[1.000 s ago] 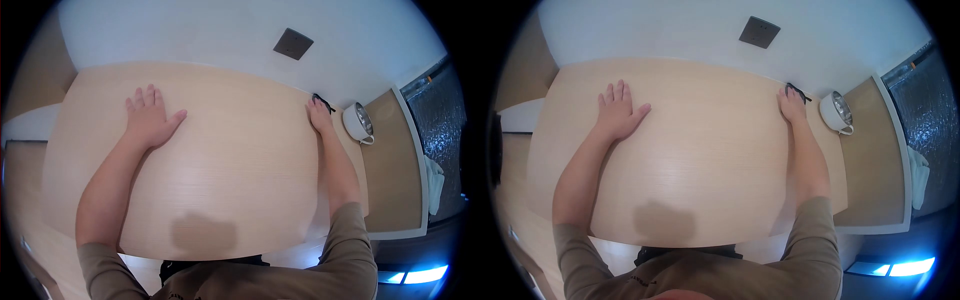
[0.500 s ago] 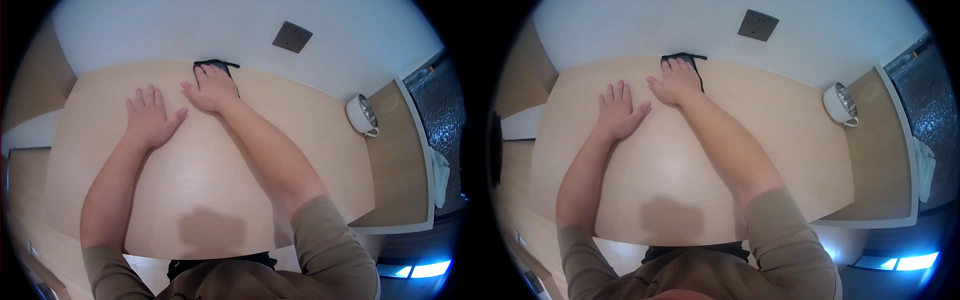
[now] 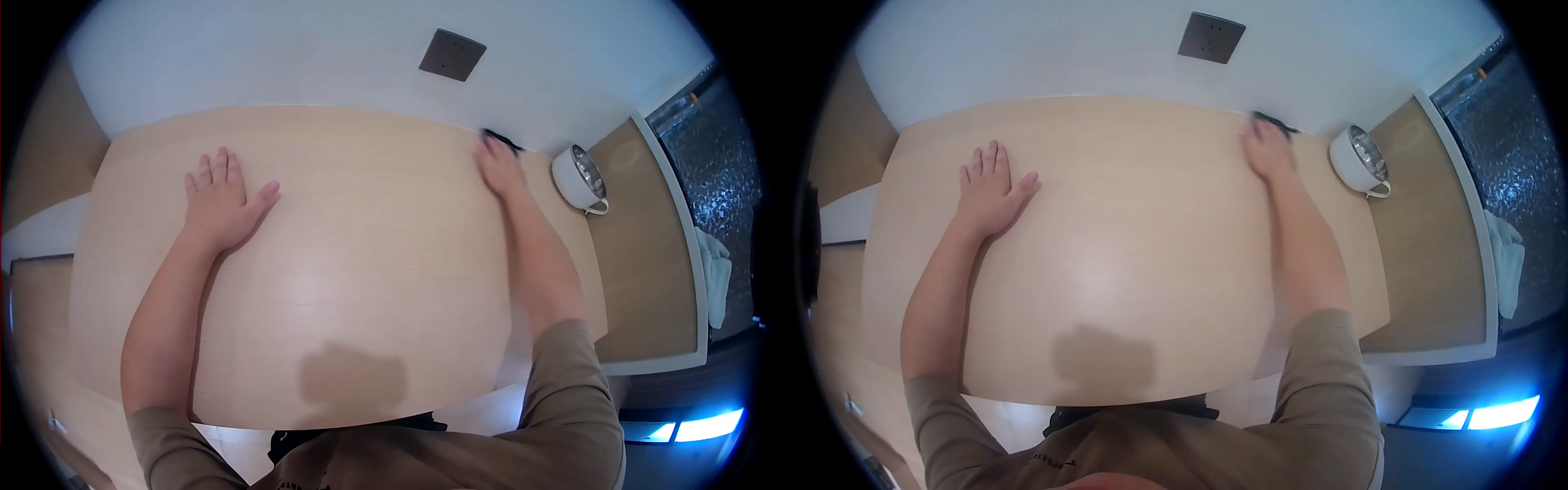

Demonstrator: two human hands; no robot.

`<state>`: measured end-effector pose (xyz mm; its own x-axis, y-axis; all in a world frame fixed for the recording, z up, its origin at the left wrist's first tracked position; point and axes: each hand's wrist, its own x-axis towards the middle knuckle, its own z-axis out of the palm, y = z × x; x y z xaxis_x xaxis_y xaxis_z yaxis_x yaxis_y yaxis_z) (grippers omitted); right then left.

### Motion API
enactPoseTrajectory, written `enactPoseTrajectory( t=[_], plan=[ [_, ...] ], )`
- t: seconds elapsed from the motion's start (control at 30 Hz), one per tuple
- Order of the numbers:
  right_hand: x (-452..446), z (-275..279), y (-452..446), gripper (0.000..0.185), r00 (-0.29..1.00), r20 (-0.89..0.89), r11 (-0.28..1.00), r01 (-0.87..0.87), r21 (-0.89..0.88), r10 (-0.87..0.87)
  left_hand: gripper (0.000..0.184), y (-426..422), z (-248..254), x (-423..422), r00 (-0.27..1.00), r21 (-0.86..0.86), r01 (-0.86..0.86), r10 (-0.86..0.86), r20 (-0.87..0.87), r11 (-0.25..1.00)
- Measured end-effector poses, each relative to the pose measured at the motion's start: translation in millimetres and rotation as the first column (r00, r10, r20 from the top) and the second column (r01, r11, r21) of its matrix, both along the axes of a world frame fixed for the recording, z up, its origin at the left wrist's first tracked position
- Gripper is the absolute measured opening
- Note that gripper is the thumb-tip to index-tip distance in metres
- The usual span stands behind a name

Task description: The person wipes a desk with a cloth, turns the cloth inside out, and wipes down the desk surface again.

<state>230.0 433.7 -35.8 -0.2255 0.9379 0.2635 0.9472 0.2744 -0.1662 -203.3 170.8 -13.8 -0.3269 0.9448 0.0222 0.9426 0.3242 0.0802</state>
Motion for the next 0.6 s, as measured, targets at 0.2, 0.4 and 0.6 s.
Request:
enactPoseTrajectory(
  t=[0.2,0.4,0.6],
  plan=[
    [54.8,7.1,5.0,0.077,0.980,0.025,0.980,0.196,-0.017,-0.196,0.096,0.3,-1.3,1.1,0.999,-0.006,0.006,-0.006,-0.041,1.000],
    [-27.0,4.7,-7.1,0.079,0.997,0.079,1.000,-0.008,0.022,0.006,0.097,2.0,-1.3,3.7,0.999,-0.012,-0.013,0.012,-0.052,1.000],
    [-215.6,22.9,-76.9,0.079,0.978,0.102,0.982,-0.177,-0.062,0.183,0.097,2.0,-3.8,1.7,0.999,-0.008,-0.014,0.014,-0.047,1.000]
  ],
)
